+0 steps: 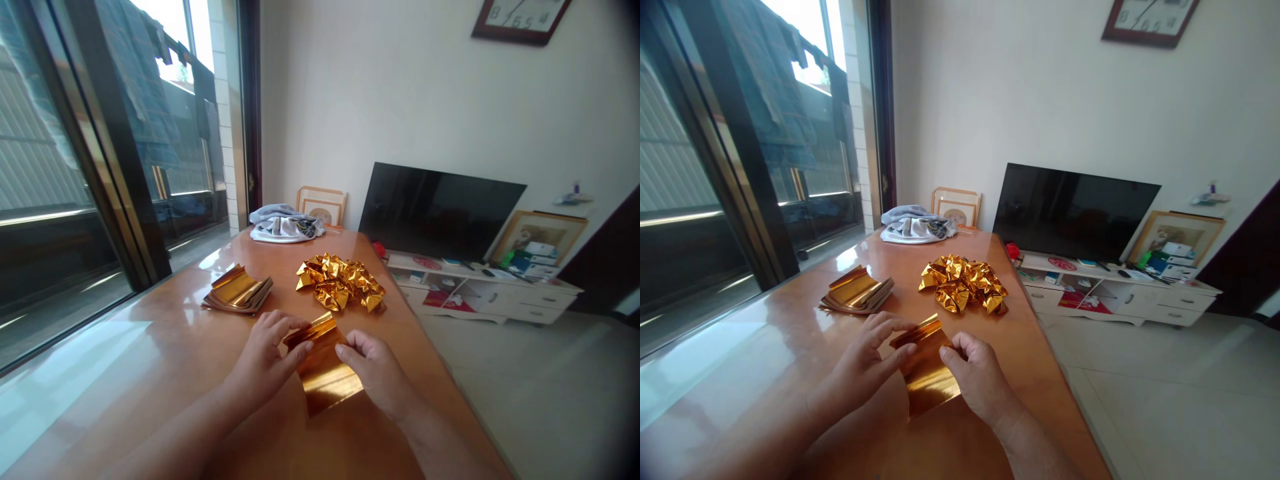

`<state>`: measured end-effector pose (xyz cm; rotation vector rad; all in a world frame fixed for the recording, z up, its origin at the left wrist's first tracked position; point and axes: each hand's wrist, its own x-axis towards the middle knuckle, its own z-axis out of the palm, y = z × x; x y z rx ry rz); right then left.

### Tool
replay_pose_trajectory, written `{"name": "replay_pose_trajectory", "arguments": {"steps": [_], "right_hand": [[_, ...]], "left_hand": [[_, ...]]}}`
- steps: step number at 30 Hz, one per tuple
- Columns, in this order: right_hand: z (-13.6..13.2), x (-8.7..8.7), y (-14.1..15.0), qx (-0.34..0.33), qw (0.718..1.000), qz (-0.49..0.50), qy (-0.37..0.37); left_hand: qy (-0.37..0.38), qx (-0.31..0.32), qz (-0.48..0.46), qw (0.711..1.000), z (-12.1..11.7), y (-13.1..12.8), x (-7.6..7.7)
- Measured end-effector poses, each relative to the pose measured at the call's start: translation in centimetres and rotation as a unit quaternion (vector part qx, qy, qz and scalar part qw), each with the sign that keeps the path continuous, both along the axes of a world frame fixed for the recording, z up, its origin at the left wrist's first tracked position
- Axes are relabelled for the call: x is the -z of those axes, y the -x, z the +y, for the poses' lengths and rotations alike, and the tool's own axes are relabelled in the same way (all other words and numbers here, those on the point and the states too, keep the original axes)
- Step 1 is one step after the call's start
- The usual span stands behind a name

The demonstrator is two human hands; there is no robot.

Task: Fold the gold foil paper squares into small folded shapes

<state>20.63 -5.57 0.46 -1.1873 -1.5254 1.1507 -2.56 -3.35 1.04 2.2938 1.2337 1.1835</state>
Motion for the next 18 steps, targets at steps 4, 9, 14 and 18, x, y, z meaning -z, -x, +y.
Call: {"name": "replay_pose_trajectory", "arguments": {"steps": [4, 9, 14, 18], "right_hand": [[0.03, 0.76, 0.32, -0.006, 1.000, -0.018, -0.008], [-0.01, 1.09, 0.50, -0.010, 0.999, -0.033, -0.007], [-0.23, 0.88, 0.69, -0.003, 0.997, -0.062, -0.034], [-0.51, 0.62, 1.03, -0.006, 0.997, -0.063, -0.041]], "left_hand": [[0.030, 0.015, 0.024, 0.999, -0.04, -0.48, 0.09], [0.090, 0.038, -0.019, 0.995, 0.14, -0.61, 0.18], [0.144, 0.066, -0.084, 0.984, 0.13, -0.66, 0.36], [0.199, 0.093, -0.128, 0.967, 0.04, -0.86, 0.62]]}}
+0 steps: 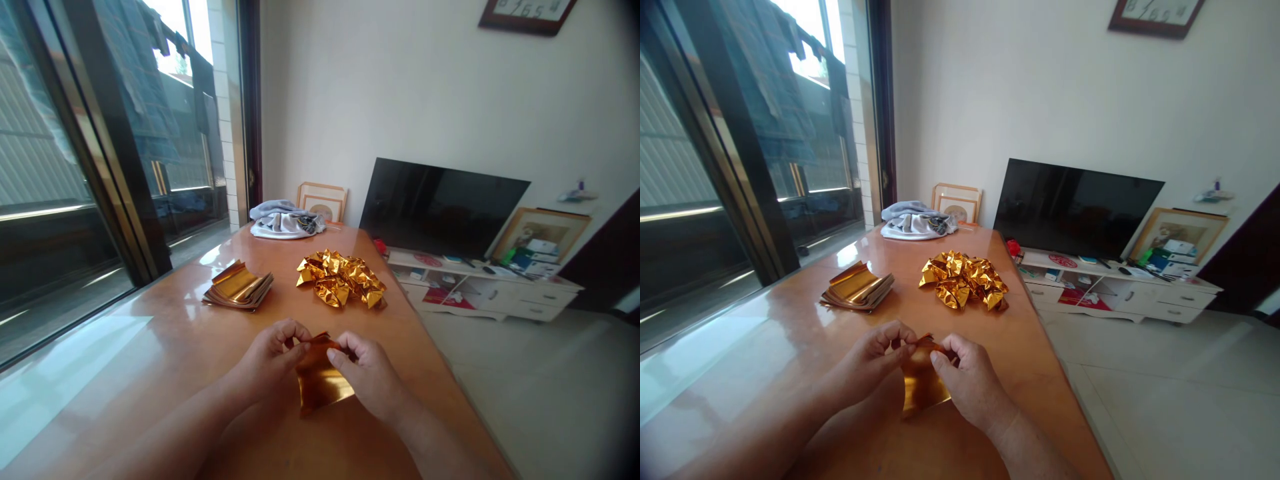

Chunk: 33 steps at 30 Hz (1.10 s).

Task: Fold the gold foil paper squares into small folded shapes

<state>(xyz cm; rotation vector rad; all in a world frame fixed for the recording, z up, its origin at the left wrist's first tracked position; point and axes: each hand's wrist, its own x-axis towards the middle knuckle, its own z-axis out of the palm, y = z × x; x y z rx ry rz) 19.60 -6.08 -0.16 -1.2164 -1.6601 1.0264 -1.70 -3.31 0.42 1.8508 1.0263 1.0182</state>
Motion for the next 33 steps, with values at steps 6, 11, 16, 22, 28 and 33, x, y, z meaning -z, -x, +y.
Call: {"name": "replay_pose_trajectory", "arguments": {"steps": [6, 11, 16, 22, 28, 33], "right_hand": [[-0.4, -0.5, 0.2, -0.009, 1.000, 0.001, -0.007], [-0.6, -0.8, 0.2, -0.005, 1.000, 0.003, -0.019], [-0.6, -0.8, 0.3, 0.013, 0.999, 0.005, -0.037], [-1.0, -0.9, 0.4, 0.042, 0.989, -0.060, -0.132], [-1.0, -1.1, 0.3, 0.048, 0.975, -0.105, -0.190], [-1.2, -1.2, 0.5, 0.048, 0.976, -0.100, -0.189]], "left_hand": [[0.059, 0.038, -0.033, 0.997, -0.4, -0.4, -0.3], [0.073, 0.064, -0.056, 0.994, -0.4, -0.4, -0.3], [0.018, 0.056, -0.040, 0.998, -0.2, -0.3, 0.0], [-0.009, 0.049, 0.006, 0.999, -0.3, -0.4, 0.4], [0.000, 0.029, 0.035, 0.999, -0.9, -1.1, -0.3], [-0.039, 0.043, 0.073, 0.996, -1.1, -1.1, -0.8]]}}
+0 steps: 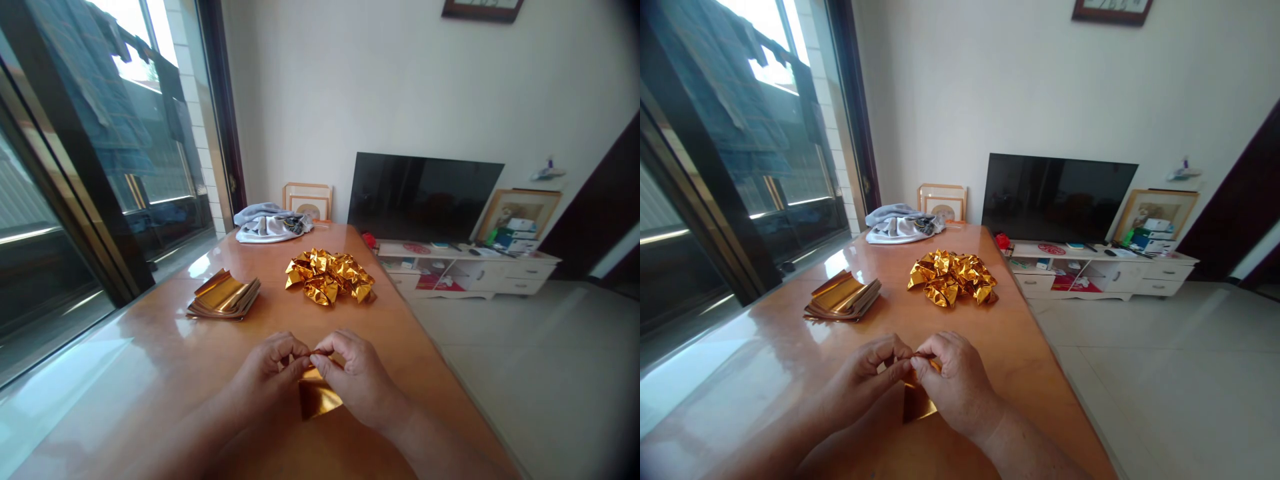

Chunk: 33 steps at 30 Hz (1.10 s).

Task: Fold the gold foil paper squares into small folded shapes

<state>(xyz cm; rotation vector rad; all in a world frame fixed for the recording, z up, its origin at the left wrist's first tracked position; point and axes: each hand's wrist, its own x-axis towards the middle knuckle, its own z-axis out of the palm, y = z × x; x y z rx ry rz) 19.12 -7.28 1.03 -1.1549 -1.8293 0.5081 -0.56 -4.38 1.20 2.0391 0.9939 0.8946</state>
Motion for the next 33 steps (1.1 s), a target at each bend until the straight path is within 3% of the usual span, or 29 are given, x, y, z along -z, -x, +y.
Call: {"name": "replay_pose_trajectory", "arguments": {"steps": [4, 8, 13, 16, 19, 23, 25, 28, 33], "right_hand": [[-0.2, -0.3, -0.2, -0.020, 0.999, 0.017, 0.019], [0.2, -0.5, -0.7, -0.057, 0.991, 0.088, 0.079], [1.2, -0.1, -1.3, -0.077, 0.957, 0.208, 0.185], [1.6, 0.2, -1.8, -0.076, 0.944, 0.244, 0.208], [1.8, 0.2, -2.3, -0.025, 0.968, 0.200, 0.148], [1.5, -0.1, -2.4, 0.073, 0.995, 0.063, -0.023], [1.2, -0.3, -2.2, 0.113, 0.987, -0.017, -0.109], [0.6, -0.3, -1.5, 0.124, 0.970, -0.113, -0.176], [-0.4, 0.1, 0.2, 0.069, 0.959, -0.204, -0.185]], "left_hand": [[-0.001, 0.007, 0.005, 1.000, -0.1, 0.1, 0.2], [0.051, 0.033, -0.009, 0.998, -0.1, 0.1, 0.4], [0.099, 0.044, -0.012, 0.994, 0.2, 0.4, 0.1], [0.116, 0.055, -0.005, 0.992, 0.3, 0.6, -0.1], [0.080, 0.044, 0.003, 0.996, 0.6, 0.8, 0.1], [-0.027, -0.110, 0.003, 0.994, 1.3, 0.9, 1.1], [-0.003, -0.147, -0.016, 0.989, 1.3, 0.8, 1.3], [0.119, -0.098, -0.061, 0.986, 0.9, 0.3, 1.1], [0.271, 0.018, -0.178, 0.946, 0.0, -0.7, 0.6]]}}
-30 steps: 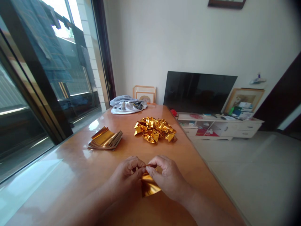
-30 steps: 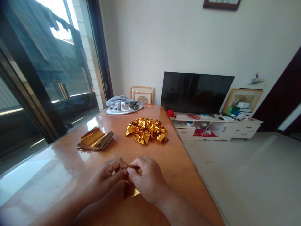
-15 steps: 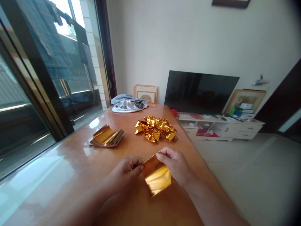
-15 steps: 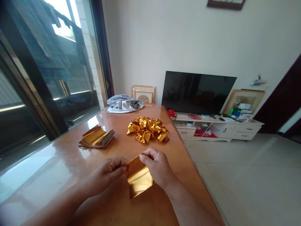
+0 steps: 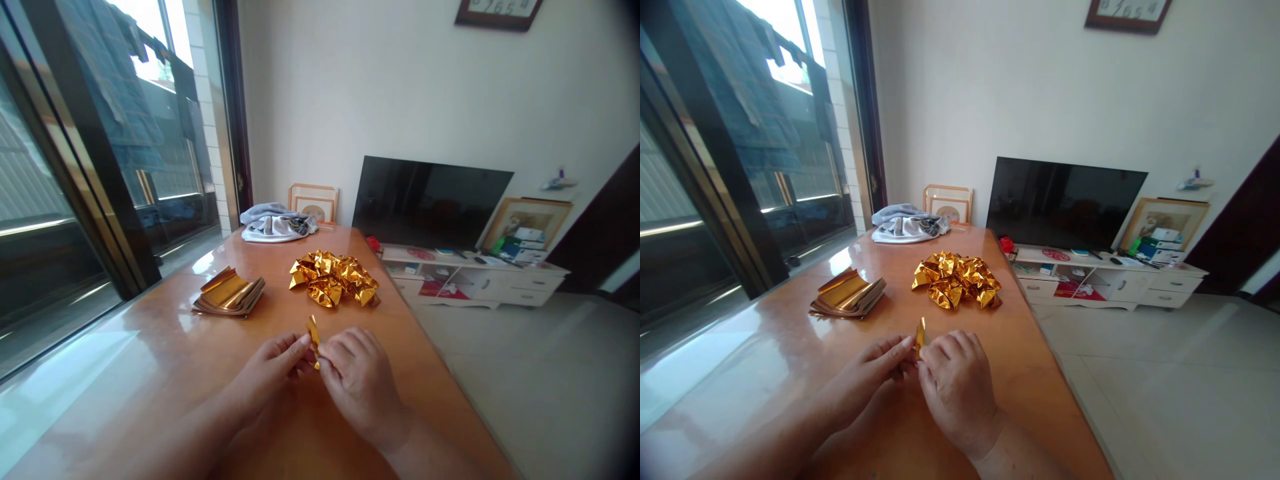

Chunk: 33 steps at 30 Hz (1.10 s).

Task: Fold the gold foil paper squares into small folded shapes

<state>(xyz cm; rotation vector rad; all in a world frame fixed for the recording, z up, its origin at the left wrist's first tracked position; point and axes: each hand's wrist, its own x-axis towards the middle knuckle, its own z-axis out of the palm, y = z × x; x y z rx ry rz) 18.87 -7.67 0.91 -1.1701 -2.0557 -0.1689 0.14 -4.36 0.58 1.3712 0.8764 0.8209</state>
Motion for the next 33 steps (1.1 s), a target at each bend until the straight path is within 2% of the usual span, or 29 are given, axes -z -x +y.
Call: {"name": "replay_pose_trajectory", "arguments": {"steps": [3, 6, 9, 12, 13, 15, 17, 19, 23, 25, 26, 30, 33], "right_hand": [[-0.5, -0.1, 0.9, -0.031, 0.998, -0.027, 0.047], [-0.6, -0.2, 1.0, -0.079, 0.993, -0.005, 0.091], [-0.2, -0.3, 0.2, -0.082, 0.988, 0.081, 0.098], [0.7, -0.2, -0.8, -0.029, 0.973, 0.205, 0.100], [1.0, -0.2, -1.2, -0.017, 0.961, 0.247, 0.121], [1.5, -0.1, -1.5, -0.022, 0.923, 0.323, 0.207], [1.8, 0.0, -1.6, -0.061, 0.872, 0.372, 0.312], [2.0, 0.3, -1.4, -0.096, 0.828, 0.395, 0.386], [2.2, 1.4, -0.9, -0.105, 0.792, 0.413, 0.438], [2.5, 2.1, -0.8, -0.095, 0.794, 0.407, 0.441], [2.6, 2.5, -0.8, -0.083, 0.806, 0.395, 0.433], [3.6, 4.0, -1.0, -0.003, 0.886, 0.293, 0.358], [4.0, 4.8, -1.1, 0.026, 0.916, 0.232, 0.327]], "left_hand": [[0.034, 0.018, -0.059, 0.997, 0.2, -0.1, 0.3], [0.052, 0.004, -0.078, 0.996, 0.5, 0.1, 0.7], [0.068, -0.010, -0.082, 0.994, 0.6, 0.4, 0.6], [0.099, -0.004, -0.091, 0.991, 0.5, 0.6, 0.3], [0.110, 0.005, -0.088, 0.990, 0.4, 0.7, 0.1], [0.132, 0.031, -0.071, 0.988, 0.3, 0.9, -0.1], [0.143, 0.054, -0.048, 0.987, 0.2, 1.0, -0.2], [0.133, 0.064, -0.024, 0.989, 0.2, 1.0, -0.2], [0.085, 0.061, 0.010, 0.994, 0.4, 0.9, 0.1], [0.057, 0.039, 0.036, 0.997, 0.6, 0.8, 0.4], [0.039, 0.022, 0.053, 0.998, 0.8, 0.8, 0.6], [-0.083, -0.047, 0.133, 0.986, 1.9, 0.9, 1.8], [-0.182, -0.079, 0.186, 0.962, 2.7, 1.1, 2.6]]}}
